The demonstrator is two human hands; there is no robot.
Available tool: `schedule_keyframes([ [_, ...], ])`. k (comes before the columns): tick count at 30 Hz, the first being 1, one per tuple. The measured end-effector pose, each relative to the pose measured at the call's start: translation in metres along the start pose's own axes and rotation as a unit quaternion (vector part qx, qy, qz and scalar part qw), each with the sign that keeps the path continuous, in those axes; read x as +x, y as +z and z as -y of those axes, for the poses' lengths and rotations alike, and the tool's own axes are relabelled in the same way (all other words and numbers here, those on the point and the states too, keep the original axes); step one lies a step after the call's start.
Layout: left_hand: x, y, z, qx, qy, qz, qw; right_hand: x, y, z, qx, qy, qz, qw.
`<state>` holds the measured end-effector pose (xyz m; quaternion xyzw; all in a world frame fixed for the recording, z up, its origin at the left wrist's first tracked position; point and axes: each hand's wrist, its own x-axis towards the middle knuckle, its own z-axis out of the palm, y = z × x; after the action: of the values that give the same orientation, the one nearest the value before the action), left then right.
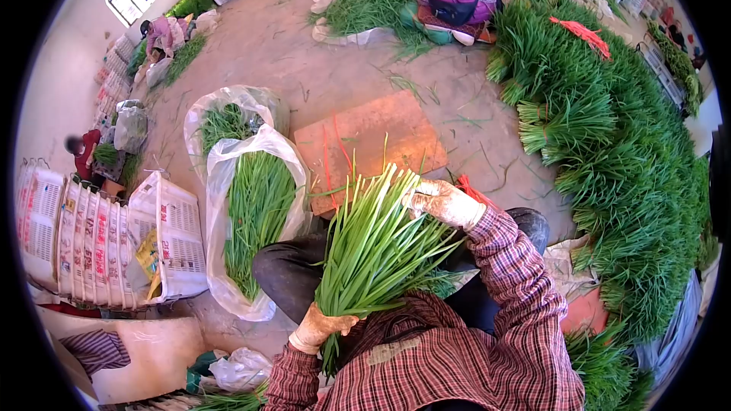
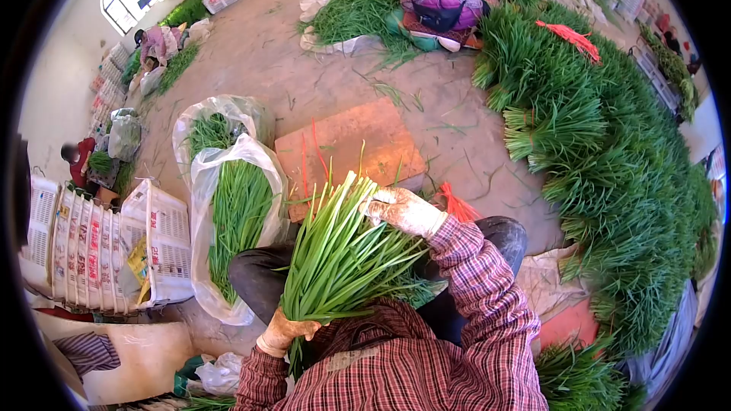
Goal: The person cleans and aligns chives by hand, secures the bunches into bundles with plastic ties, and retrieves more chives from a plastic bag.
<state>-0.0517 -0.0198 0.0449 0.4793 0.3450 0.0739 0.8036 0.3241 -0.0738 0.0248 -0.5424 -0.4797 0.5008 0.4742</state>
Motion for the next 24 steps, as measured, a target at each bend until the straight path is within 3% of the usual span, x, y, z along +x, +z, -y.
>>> schedule_keyframes([
  [2,0.003,0.001,-0.001,0.002,0.011,0.003,1.000,0.001,0.001,0.002,0.002,0.000,-0.003,1.000],
  [4,0.004,0.000,0.001,0.000,0.016,0.005,1.000,-0.002,0.002,0.008,-0.019,0.038,-0.087,0.995],
  [5,0.004,0.000,0.002,-0.002,0.021,0.005,1.000,-0.004,-0.001,0.003,0.042,0.024,-0.139,0.989],
  [6,0.003,0.001,0.002,-0.001,0.019,0.006,1.000,-0.004,-0.005,0.002,0.043,0.025,-0.140,0.989],
  [8,0.003,0.003,0.000,0.001,0.027,0.007,1.000,0.001,-0.017,0.004,-0.143,0.012,-0.227,0.963],
  [9,0.003,-0.001,0.004,0.001,0.027,0.007,1.000,-0.002,-0.023,0.005,-0.167,-0.042,-0.257,0.951],
  [11,0.002,-0.012,0.013,0.005,0.013,0.007,1.000,-0.011,-0.044,0.007,-0.187,0.008,-0.314,0.931],
  [13,0.001,-0.015,0.015,0.003,0.013,0.003,1.000,-0.024,-0.065,0.011,-0.024,0.000,-0.382,0.924],
  [15,0.002,-0.016,0.016,0.000,0.013,0.000,1.000,-0.038,-0.070,0.031,0.039,-0.026,-0.448,0.893],
  [19,0.009,-0.011,0.012,0.001,0.021,0.015,1.000,-0.056,-0.026,0.042,-0.114,-0.090,-0.276,0.950],
  [20,0.012,-0.009,0.011,0.000,0.029,0.025,0.999,-0.059,-0.003,0.058,-0.197,-0.060,-0.230,0.951],
  [21,0.014,-0.003,0.008,0.002,0.027,0.029,0.999,-0.061,0.019,0.073,-0.278,-0.028,-0.182,0.943],
  [24,0.015,0.010,0.006,-0.001,0.039,-0.002,0.999,-0.042,0.060,0.053,-0.457,-0.103,-0.176,0.866],
])
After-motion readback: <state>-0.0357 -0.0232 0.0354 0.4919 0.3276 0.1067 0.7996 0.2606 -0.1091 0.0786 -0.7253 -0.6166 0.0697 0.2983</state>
